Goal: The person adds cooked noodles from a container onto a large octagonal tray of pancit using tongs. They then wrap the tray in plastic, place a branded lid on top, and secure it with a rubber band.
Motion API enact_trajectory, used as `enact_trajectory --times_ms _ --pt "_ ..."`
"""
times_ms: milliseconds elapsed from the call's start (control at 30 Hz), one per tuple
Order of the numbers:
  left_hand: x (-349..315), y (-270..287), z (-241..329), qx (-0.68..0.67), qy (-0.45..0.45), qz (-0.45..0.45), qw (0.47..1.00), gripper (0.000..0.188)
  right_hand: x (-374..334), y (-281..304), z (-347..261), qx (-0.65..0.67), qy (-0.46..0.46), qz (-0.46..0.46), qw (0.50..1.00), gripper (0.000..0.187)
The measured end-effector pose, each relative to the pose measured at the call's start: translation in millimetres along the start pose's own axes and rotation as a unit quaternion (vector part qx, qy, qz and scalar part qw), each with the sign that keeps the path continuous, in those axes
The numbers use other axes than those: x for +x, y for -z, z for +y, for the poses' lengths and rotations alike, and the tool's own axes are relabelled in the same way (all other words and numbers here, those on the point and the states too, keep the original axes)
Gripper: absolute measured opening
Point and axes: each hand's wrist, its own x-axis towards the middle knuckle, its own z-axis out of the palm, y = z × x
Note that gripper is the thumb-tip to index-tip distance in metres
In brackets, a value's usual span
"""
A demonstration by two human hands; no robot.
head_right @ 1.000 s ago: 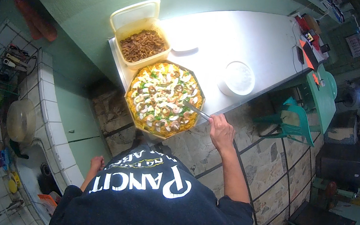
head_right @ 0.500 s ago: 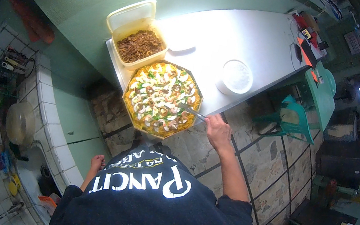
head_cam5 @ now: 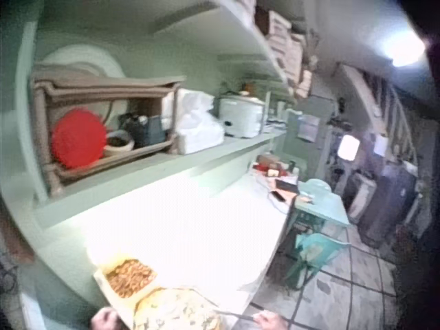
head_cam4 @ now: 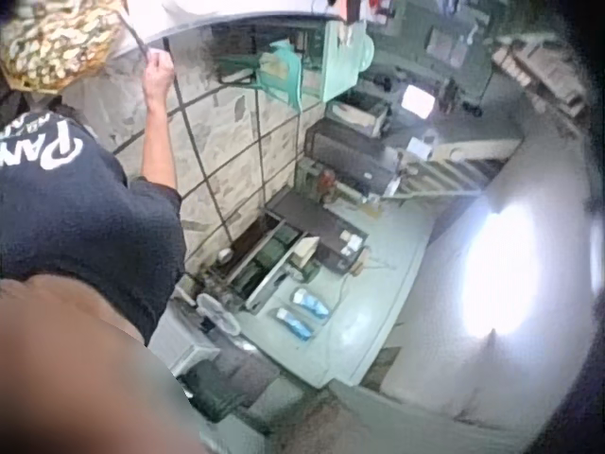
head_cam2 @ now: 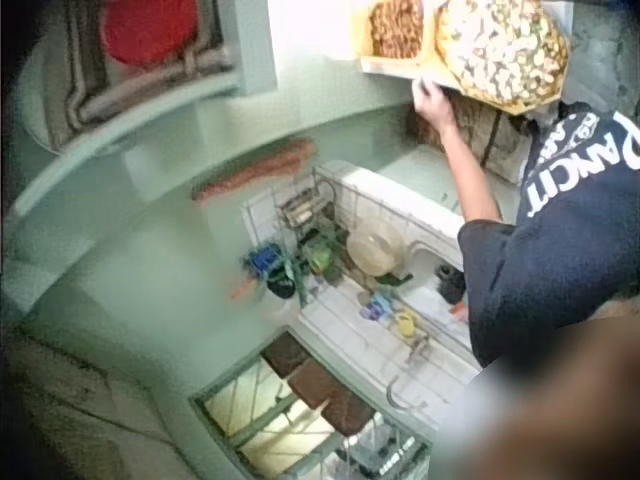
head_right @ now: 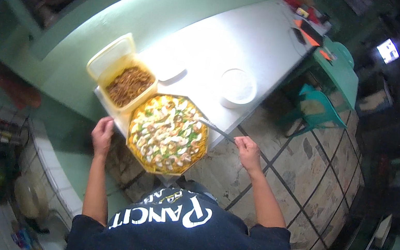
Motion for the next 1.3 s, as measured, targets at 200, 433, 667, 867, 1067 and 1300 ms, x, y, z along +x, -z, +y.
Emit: enact_trajectory --times_ms 200,433,667,867,1067,1300 --pt "58.4 -225.4 105.1 0.115 -0.227 -0.271 0.928 0.047 0.8 84.0 56.9 0.03 -0.038 0.16 0.986 0.025" --pt "43.0 -401.9 135.3 0.34 -0.429 -0.306 0.779 0.041 6.2 160.8 109.0 0.026 -0.097 0.172 0.98 0.026" --pt "51.7 -418.5 132.0 0.375 -0.42 -0.384 0.731 0.032 35.0 199.6 160.8 0.06 -0.101 0.174 0.978 0.026" --pt "43.2 -423.5 146.5 0.405 -0.372 -0.392 0.738 0.037 87.1 197.0 158.1 0.127 -0.044 0.134 0.982 0.022" --pt "56.0 -432.0 180.2 0.403 -0.341 -0.44 0.726 0.042 102.0 202.2 155.7 0.122 -0.047 0.118 0.984 0.021" --pt "91.8 -405.2 223.7 0.233 -0.232 -0.429 0.842 0.041 111.7 190.8 155.0 0.147 -0.024 0.124 0.981 0.021"
